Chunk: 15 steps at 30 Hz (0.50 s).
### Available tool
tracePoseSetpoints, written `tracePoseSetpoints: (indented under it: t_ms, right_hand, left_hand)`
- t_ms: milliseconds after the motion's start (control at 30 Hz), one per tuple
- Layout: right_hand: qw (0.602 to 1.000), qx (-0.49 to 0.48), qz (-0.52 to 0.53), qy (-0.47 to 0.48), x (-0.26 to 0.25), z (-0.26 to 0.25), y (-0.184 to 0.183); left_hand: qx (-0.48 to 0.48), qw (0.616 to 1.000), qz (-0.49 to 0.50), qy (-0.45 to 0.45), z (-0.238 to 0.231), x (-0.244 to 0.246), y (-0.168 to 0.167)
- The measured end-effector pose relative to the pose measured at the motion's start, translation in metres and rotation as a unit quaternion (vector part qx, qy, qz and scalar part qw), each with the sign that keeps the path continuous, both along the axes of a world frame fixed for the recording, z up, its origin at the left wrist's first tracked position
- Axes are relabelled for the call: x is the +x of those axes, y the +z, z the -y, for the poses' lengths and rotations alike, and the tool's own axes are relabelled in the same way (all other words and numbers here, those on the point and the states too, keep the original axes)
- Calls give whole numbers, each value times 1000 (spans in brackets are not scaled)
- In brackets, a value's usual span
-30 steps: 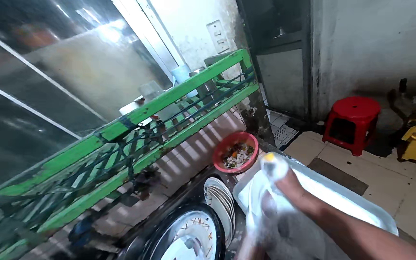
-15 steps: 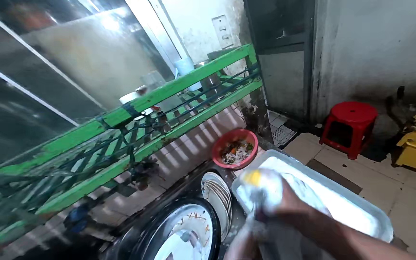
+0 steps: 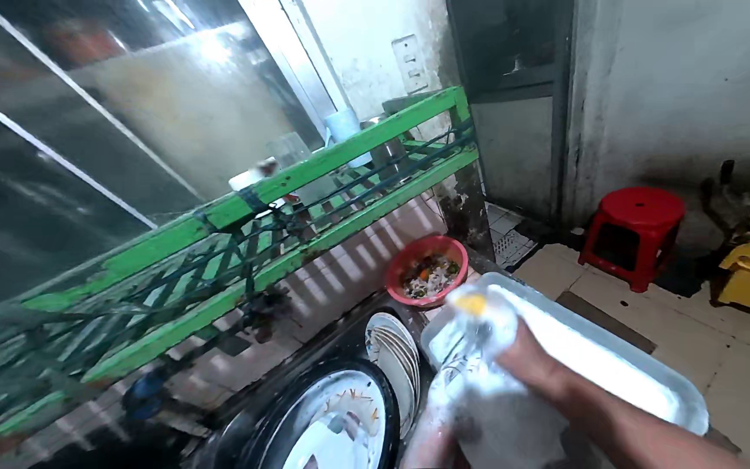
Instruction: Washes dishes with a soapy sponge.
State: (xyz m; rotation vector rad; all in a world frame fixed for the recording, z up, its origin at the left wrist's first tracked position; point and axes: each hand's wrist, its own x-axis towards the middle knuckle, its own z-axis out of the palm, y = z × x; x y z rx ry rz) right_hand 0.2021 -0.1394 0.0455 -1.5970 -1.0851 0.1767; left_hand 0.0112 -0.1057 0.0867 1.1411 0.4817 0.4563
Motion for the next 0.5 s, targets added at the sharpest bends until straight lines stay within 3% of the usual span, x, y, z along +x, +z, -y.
tracePoseSetpoints:
  t_ms: [67, 167, 233, 300, 433, 500]
  right_hand:
    - [993, -80, 7, -86, 16, -9, -7]
    - [998, -61, 3, -8, -34, 5, -6]
    - [992, -6, 114, 59, -65, 16, -20]
    - [975, -84, 164, 126, -52, 26, -22]
    - [974, -169, 138, 65, 14, 5, -10]
    - [981, -135, 135, 25, 0, -4, -2]
  left_hand:
    - [11, 994, -43, 100, 10, 8, 0]
    - [-1, 981, 8, 195, 4, 27, -2]
    - [-34, 970, 136, 199, -20, 24, -1]
    - [-57, 961, 209, 173, -46, 9, 7]
    - [-93, 960, 170, 201, -34, 1, 12]
    - [-105, 965, 142, 196, -16, 13, 3]
